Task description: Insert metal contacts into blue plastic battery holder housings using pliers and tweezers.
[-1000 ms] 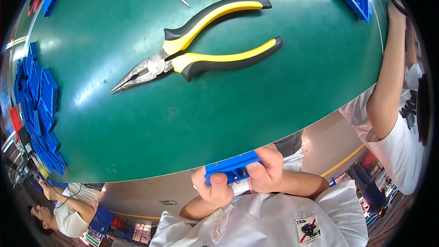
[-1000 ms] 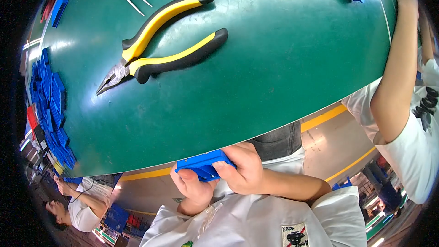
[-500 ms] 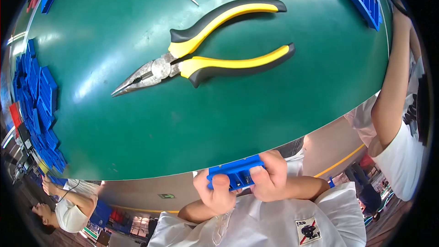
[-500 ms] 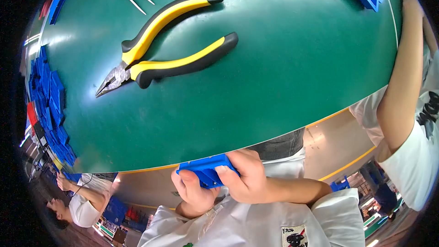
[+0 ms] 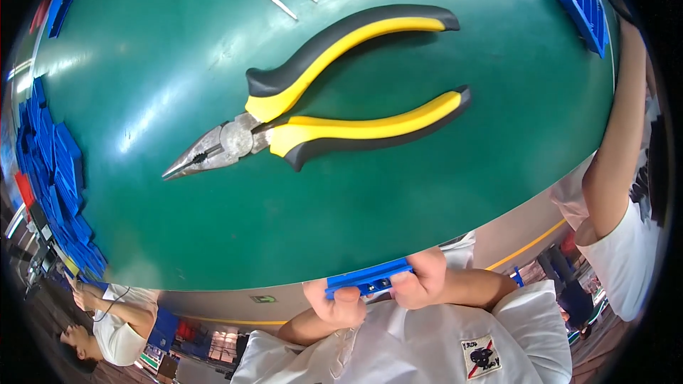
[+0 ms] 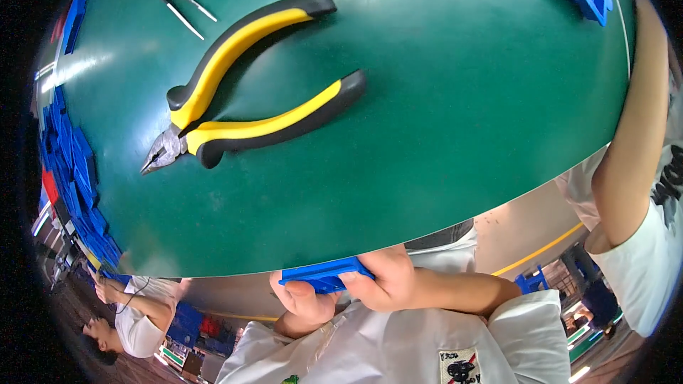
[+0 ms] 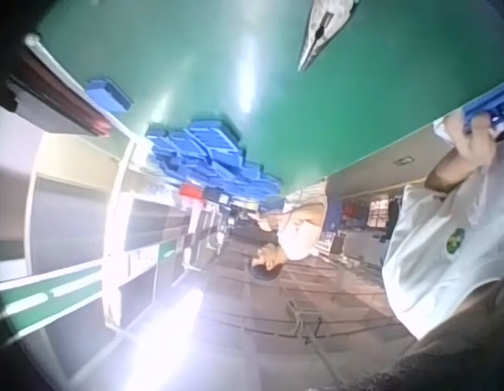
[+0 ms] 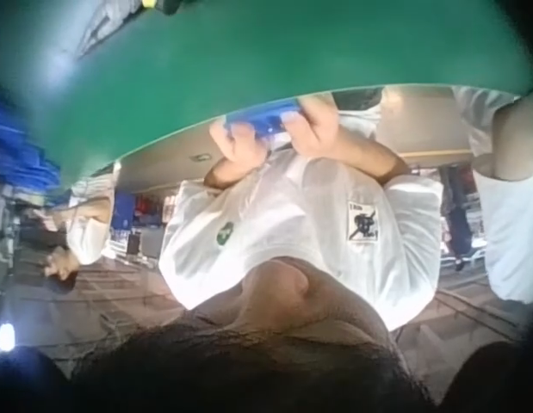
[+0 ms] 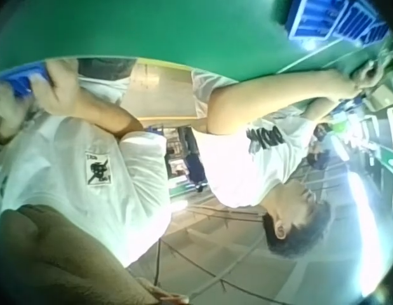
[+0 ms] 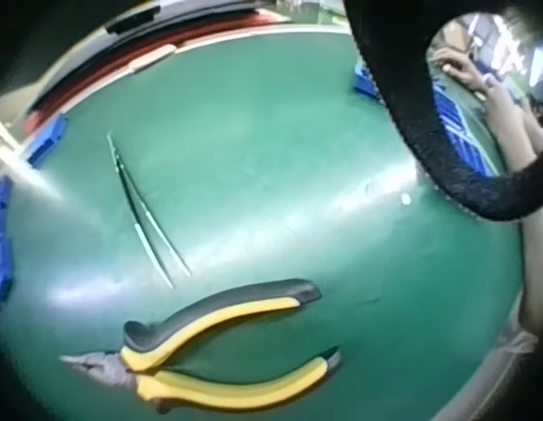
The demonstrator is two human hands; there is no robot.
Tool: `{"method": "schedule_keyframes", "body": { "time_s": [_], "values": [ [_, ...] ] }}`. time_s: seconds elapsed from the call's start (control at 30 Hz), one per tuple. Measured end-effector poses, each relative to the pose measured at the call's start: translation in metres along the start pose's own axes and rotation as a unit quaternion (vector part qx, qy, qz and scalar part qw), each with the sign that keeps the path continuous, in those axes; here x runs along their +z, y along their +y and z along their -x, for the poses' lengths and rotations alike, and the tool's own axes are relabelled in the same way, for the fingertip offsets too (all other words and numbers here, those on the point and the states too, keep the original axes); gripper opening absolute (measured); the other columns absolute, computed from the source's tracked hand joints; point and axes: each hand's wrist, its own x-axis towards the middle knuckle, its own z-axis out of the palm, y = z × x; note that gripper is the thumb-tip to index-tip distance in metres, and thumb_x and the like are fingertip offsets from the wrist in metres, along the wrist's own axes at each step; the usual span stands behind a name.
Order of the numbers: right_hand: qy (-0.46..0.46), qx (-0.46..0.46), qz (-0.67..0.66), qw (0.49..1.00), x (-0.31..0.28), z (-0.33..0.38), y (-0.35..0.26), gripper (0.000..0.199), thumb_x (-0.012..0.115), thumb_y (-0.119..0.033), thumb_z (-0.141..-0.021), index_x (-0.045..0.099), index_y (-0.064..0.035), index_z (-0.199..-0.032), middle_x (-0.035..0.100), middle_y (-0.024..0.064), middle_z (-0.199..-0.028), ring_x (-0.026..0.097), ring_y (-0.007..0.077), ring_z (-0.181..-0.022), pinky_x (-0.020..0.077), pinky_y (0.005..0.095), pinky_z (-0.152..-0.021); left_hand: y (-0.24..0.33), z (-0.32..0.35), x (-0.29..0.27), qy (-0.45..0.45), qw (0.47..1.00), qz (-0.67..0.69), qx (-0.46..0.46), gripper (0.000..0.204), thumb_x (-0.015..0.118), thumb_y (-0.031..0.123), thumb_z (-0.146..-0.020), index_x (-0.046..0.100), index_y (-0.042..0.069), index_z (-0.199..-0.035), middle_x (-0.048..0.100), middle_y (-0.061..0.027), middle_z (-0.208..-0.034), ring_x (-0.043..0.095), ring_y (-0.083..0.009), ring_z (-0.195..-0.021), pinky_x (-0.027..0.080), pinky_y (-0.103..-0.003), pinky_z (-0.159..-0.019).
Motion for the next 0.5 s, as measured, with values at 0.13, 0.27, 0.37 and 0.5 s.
{"method": "schedule_keyframes", "body": {
  "time_s": [0.13, 0.27, 0.37, 0.5],
  "values": [
    [-0.011, -0.011, -0.009, 1.0, 0.0, -0.001, 0.003, 0.037, 0.049, -0.028, -0.096, 0.062, 0.0071, -0.098, 0.06, 0.0091, -0.081, 0.055, 0.0187, -0.067, 0.0413, 0.0317, -0.06, -0.002, -0.002, -0.002, -0.018, 0.999, 0.05, 0.003, 0.061, 0.055, 0.052, -0.094, 0.054, -0.005, -0.118, 0.065, -0.0157, -0.104, 0.066, -0.0244, -0.089, 0.056, -0.037, -0.073],
    [-0.006, 0.001, -0.017, 1.0, 0.001, 0.001, -0.001, 0.037, 0.05, -0.029, -0.096, 0.061, 0.0062, -0.094, 0.058, 0.007, -0.075, 0.052, 0.0189, -0.063, 0.0379, 0.0328, -0.057, 0.001, -0.001, -0.002, -0.024, 0.999, 0.046, -0.014, 0.062, 0.056, 0.053, -0.094, 0.056, -0.006, -0.113, 0.066, -0.0146, -0.098, 0.066, -0.0227, -0.087, 0.056, -0.035, -0.072],
    [0.01, 0.005, -0.018, 1.0, 0.004, 0.001, -0.003, 0.037, 0.05, -0.03, -0.096, 0.061, 0.0058, -0.093, 0.056, 0.0055, -0.072, 0.05, 0.0186, -0.062, 0.0366, 0.033, -0.057, 0.004, -0.002, -0.001, -0.009, 0.999, 0.028, -0.03, 0.062, 0.054, 0.054, -0.094, 0.056, -0.005, -0.109, 0.066, -0.0132, -0.094, 0.066, -0.0202, -0.081, 0.055, -0.032, -0.063],
    [0.022, 0.01, -0.017, 1.0, 0.005, -0.001, -0.005, 0.037, 0.049, -0.03, -0.097, 0.061, 0.0055, -0.093, 0.056, 0.0052, -0.072, 0.049, 0.0185, -0.061, 0.0363, 0.0333, -0.058, 0.022, -0.01, 0.001, -0.056, 0.983, 0.129, -0.119, 0.062, 0.054, 0.056, -0.093, 0.056, -0.004, -0.108, 0.065, -0.0114, -0.089, 0.065, -0.0182, -0.073, 0.052, -0.029, -0.055]
  ]
}}
